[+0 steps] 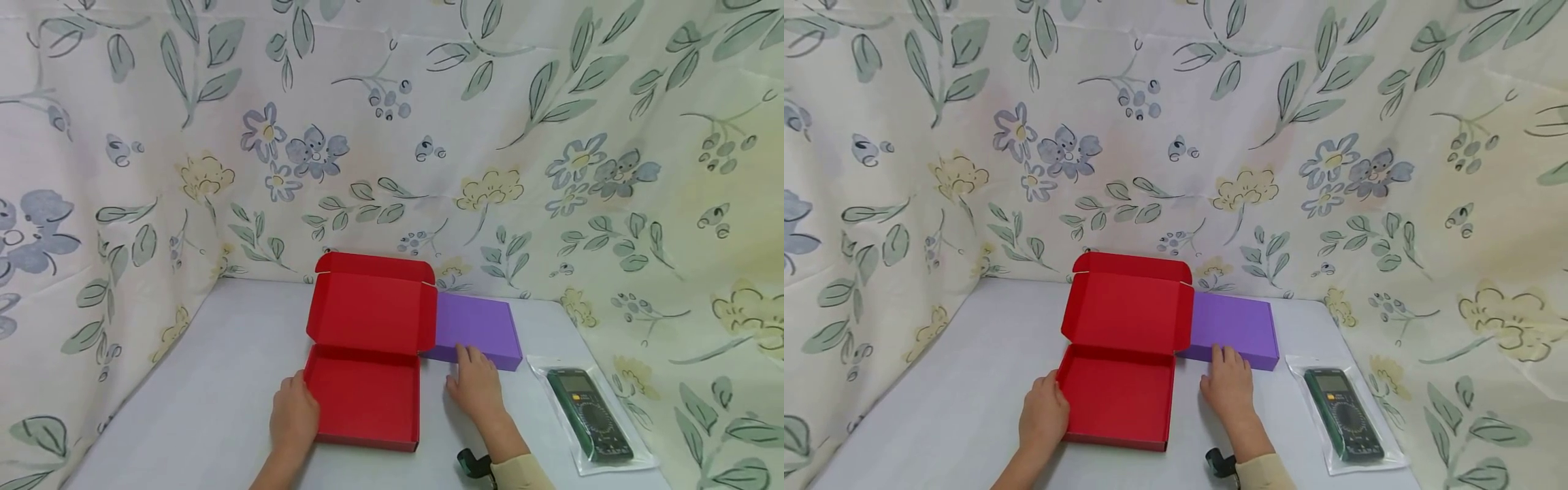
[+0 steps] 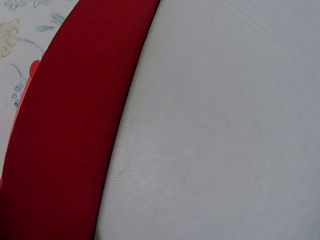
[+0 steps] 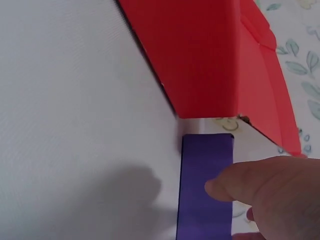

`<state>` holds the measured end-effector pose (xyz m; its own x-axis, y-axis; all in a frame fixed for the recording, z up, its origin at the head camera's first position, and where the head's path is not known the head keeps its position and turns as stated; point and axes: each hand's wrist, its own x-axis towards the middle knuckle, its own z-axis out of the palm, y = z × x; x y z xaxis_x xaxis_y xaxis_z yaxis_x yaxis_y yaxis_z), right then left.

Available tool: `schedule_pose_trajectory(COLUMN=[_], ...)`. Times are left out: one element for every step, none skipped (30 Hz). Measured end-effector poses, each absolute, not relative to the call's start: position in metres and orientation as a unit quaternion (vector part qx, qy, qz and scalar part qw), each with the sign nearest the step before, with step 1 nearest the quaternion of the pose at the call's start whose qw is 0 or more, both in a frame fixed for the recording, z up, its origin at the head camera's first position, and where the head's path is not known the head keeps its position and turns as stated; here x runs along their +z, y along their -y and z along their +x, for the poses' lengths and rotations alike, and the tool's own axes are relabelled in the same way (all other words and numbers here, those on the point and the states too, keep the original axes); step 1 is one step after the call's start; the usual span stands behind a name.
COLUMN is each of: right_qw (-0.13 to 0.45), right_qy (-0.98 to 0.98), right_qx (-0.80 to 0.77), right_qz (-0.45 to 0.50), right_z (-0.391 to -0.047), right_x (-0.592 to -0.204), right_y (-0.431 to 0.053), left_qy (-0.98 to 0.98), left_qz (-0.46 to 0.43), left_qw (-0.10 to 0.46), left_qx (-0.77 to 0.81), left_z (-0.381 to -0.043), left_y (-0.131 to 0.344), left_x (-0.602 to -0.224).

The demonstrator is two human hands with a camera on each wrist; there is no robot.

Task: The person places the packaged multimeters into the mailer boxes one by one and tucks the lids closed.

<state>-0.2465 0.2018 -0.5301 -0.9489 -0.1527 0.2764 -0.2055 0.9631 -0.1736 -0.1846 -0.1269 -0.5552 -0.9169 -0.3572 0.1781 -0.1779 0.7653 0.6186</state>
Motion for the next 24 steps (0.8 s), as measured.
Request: schedule_pose_trajectory(right_qw=[0.125,0.119,0.112,0.107,0.101,0.095,0.09,0.087,0.085,0.084,0.084,0.085,0.086,0.088,0.089,0.088,0.089,0.088,0.089,0.089,0.089,0.091,0.092,0.091], right_qy=[0.983,0.983,0.984,0.984,0.985,0.985,0.985,0.985,0.985,0.985,0.985,0.984,0.984,0.983,0.983,0.982,0.982,0.982,0.982,0.983,0.983,0.984,0.984,0.985], right_qx=[0.106,0.112,0.117,0.123,0.127,0.132,0.137,0.14,0.144,0.147,0.15,0.153,0.157,0.159,0.162,0.164,0.166,0.167,0.165,0.162,0.16,0.156,0.153,0.149], right_qz=[0.086,0.081,0.074,0.067,0.06,0.053,0.047,0.042,0.038,0.035,0.032,0.029,0.025,0.022,0.018,0.013,0.01,0.005,0.001,-0.002,-0.005,-0.006,-0.009,-0.013], right_z=[-0.246,-0.246,-0.246,-0.246,-0.246,-0.245,-0.244,-0.243,-0.242,-0.241,-0.24,-0.238,-0.237,-0.235,-0.233,-0.232,-0.23,-0.229,-0.228,-0.227,-0.226,-0.226,-0.225,-0.225], right_x=[-0.53,-0.53,-0.53,-0.53,-0.53,-0.53,-0.529,-0.528,-0.527,-0.526,-0.524,-0.522,-0.52,-0.517,-0.515,-0.513,-0.512,-0.51,-0.507,-0.506,-0.504,-0.502,-0.501,-0.499], right_y=[-0.202,-0.203,-0.204,-0.205,-0.207,-0.208,-0.21,-0.212,-0.214,-0.216,-0.218,-0.221,-0.223,-0.226,-0.23,-0.233,-0.237,-0.241,-0.245,-0.249,-0.252,-0.256,-0.26,-0.264], left_qy=[0.928,0.928,0.928,0.927,0.927,0.926,0.926,0.926,0.926,0.926,0.926,0.926,0.926,0.926,0.926,0.926,0.926,0.926,0.926,0.926,0.926,0.925,0.925,0.924], left_qz=[0.144,0.144,0.145,0.144,0.144,0.144,0.144,0.144,0.145,0.145,0.146,0.147,0.147,0.147,0.147,0.146,0.146,0.145,0.144,0.143,0.143,0.142,0.142,0.141], left_qw=[0.144,0.144,0.143,0.142,0.141,0.139,0.138,0.136,0.135,0.133,0.132,0.132,0.131,0.131,0.131,0.131,0.129,0.128,0.127,0.125,0.124,0.123,0.123,0.124], left_qx=[-0.312,-0.312,-0.313,-0.315,-0.317,-0.319,-0.321,-0.321,-0.322,-0.322,-0.322,-0.321,-0.321,-0.322,-0.322,-0.323,-0.323,-0.324,-0.325,-0.326,-0.327,-0.329,-0.331,-0.332], left_z=[-0.184,-0.184,-0.184,-0.183,-0.183,-0.183,-0.183,-0.183,-0.183,-0.183,-0.183,-0.182,-0.182,-0.182,-0.181,-0.181,-0.181,-0.181,-0.182,-0.182,-0.182,-0.183,-0.183,-0.184], left_y=[0.127,0.127,0.127,0.127,0.127,0.127,0.127,0.128,0.128,0.128,0.128,0.128,0.128,0.129,0.129,0.129,0.128,0.128,0.129,0.129,0.129,0.129,0.129,0.129], left_x=[-0.555,-0.555,-0.554,-0.554,-0.554,-0.554,-0.554,-0.554,-0.553,-0.553,-0.553,-0.553,-0.553,-0.553,-0.553,-0.553,-0.553,-0.553,-0.553,-0.553,-0.553,-0.552,-0.552,-0.552])
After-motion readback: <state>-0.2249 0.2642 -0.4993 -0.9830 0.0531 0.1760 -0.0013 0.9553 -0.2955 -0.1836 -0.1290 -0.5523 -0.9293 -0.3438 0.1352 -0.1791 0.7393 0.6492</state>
